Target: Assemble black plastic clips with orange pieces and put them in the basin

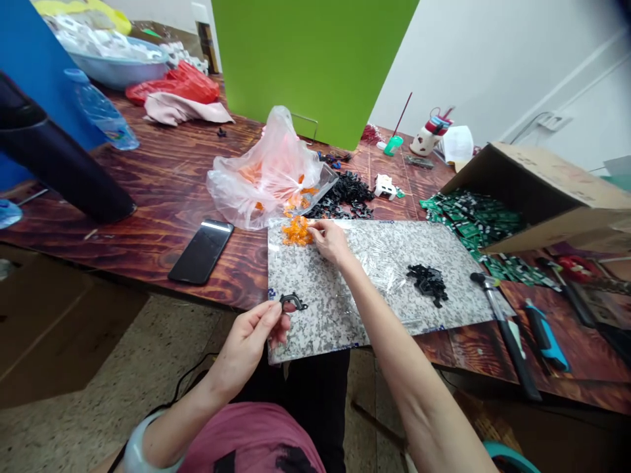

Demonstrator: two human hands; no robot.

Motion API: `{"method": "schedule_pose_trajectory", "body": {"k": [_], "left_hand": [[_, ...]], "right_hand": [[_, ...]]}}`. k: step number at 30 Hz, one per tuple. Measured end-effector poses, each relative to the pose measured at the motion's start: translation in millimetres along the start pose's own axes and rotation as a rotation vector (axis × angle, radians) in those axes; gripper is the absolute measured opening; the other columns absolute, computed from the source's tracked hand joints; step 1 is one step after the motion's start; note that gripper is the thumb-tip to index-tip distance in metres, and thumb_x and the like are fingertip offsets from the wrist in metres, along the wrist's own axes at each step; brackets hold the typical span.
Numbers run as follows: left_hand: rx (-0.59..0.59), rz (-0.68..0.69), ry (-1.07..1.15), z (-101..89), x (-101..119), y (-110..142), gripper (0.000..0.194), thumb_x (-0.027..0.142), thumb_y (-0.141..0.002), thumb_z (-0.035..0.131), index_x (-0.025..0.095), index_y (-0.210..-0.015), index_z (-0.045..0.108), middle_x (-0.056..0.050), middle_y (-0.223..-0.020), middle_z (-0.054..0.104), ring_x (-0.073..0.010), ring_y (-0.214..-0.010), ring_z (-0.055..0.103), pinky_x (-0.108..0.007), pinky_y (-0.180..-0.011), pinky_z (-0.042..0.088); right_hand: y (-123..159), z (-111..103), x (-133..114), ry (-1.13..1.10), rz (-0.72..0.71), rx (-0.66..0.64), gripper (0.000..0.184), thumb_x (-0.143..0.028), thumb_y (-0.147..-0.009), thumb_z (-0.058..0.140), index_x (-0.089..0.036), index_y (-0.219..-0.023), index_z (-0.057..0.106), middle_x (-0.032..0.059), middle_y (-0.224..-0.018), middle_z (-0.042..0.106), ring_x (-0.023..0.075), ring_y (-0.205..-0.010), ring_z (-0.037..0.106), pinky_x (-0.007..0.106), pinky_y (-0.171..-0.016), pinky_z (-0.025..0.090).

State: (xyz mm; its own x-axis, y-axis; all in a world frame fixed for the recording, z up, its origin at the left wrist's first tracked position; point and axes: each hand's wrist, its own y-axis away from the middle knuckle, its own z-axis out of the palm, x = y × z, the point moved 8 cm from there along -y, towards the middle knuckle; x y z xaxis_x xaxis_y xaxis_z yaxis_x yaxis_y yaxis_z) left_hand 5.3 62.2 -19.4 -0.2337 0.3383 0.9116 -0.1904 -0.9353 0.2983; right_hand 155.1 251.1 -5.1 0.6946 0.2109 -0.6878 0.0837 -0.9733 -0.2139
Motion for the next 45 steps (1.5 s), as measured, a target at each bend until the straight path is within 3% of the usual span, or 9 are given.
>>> {"method": "schedule_pose_trajectory", "body": {"k": [4,8,13,16,21,26,35,40,45], "left_hand": [[0.023,-0.055,0.055,-2.5,-5,-4,0.029,0.042,-0.082,0.06,0.015,-0.09,0.067,0.002,-0.069,0.057,-0.0085,-0.057,0.047,-0.019,-0.052,0.035],[0.02,-0.072,0.057,0.4,-7,-8,0.029,0.04,-0.081,0.061,0.014,-0.092,0.067,0.001,-0.069,0.057,-0.0094,-0.057,0.047,-0.02,-0.051,0.035],[-0.001,-0.082,0.054,7.3,-8,-11,0.029,0.04,-0.082,0.061,0.013,-0.091,0.067,0.001,-0.069,0.056,-0.0098,-0.057,0.047,-0.02,-0.05,0.035],[-0.003,-0.093,0.047,9.1,-10,-11,0.03,0.041,-0.081,0.061,0.013,-0.09,0.067,0.0,-0.069,0.057,-0.01,-0.057,0.048,-0.02,-0.051,0.036],[-0.016,-0.099,0.056,10.8,-13,-7,0.028,0.04,-0.082,0.061,0.014,-0.09,0.067,0.001,-0.07,0.057,-0.0089,-0.058,0.048,-0.019,-0.05,0.036],[-0.018,-0.103,0.067,13.2,-12,-4,0.025,0.037,-0.083,0.06,0.014,-0.092,0.067,0.002,-0.07,0.057,-0.0081,-0.058,0.049,-0.018,-0.051,0.036],[-0.002,-0.132,0.122,13.6,-13,0,0.023,0.034,-0.079,0.064,0.015,-0.091,0.068,0.001,-0.071,0.058,-0.0083,-0.058,0.051,-0.019,-0.053,0.039],[-0.021,-0.137,0.179,15.3,-12,1,0.022,0.034,-0.079,0.064,0.014,-0.09,0.067,0.001,-0.071,0.059,-0.0085,-0.059,0.051,-0.019,-0.054,0.039],[-0.056,-0.136,0.181,17.3,-14,0,0.022,0.033,-0.083,0.06,0.014,-0.093,0.066,0.0,-0.074,0.059,-0.0091,-0.062,0.052,-0.019,-0.056,0.04]], "right_hand": [[14,-23,-4,-0.001,-0.005,0.053,0.022,-0.028,-0.087,0.047,-0.016,-0.081,0.065,0.0039,-0.076,0.064,0.0163,-0.071,0.055,0.028,-0.071,0.041],[53,-55,-15,-0.019,0.008,0.04,0.03,-0.033,-0.091,0.042,-0.015,-0.08,0.063,0.0011,-0.065,0.057,0.0131,-0.058,0.05,0.024,-0.058,0.037],[117,-46,-36,-0.055,0.019,-0.307,0.033,-0.032,-0.093,0.039,-0.017,-0.073,0.06,-0.0031,-0.057,0.049,0.01,-0.051,0.042,0.021,-0.049,0.03],[138,-35,-43,0.045,0.001,-0.388,0.033,-0.027,-0.093,0.041,-0.017,-0.064,0.056,-0.0033,-0.054,0.047,0.0099,-0.052,0.04,0.023,-0.052,0.028],[137,-33,-36,0.254,0.04,-0.318,0.031,-0.026,-0.092,0.045,-0.018,-0.067,0.06,0.0006,-0.057,0.055,0.0117,-0.053,0.046,0.024,-0.056,0.031],[137,-39,-33,0.311,0.026,-0.274,0.027,-0.028,-0.094,0.044,-0.018,-0.079,0.065,0.0059,-0.075,0.065,0.0162,-0.071,0.058,0.024,-0.064,0.036],[154,-40,-29,0.414,0.105,-0.171,0.018,-0.036,-0.085,0.058,-0.019,-0.083,0.061,0.0057,-0.082,0.065,0.0196,-0.076,0.06,0.027,-0.063,0.036],[158,-48,-25,0.285,0.129,-0.079,0.013,-0.029,-0.087,0.054,-0.019,-0.082,0.06,0.0044,-0.081,0.066,0.018,-0.073,0.059,0.027,-0.063,0.038],[168,-72,-33,-0.058,0.134,0.014,0.014,-0.029,-0.088,0.052,-0.018,-0.089,0.061,0.0026,-0.08,0.067,0.0137,-0.063,0.058,0.026,-0.062,0.043]]}}
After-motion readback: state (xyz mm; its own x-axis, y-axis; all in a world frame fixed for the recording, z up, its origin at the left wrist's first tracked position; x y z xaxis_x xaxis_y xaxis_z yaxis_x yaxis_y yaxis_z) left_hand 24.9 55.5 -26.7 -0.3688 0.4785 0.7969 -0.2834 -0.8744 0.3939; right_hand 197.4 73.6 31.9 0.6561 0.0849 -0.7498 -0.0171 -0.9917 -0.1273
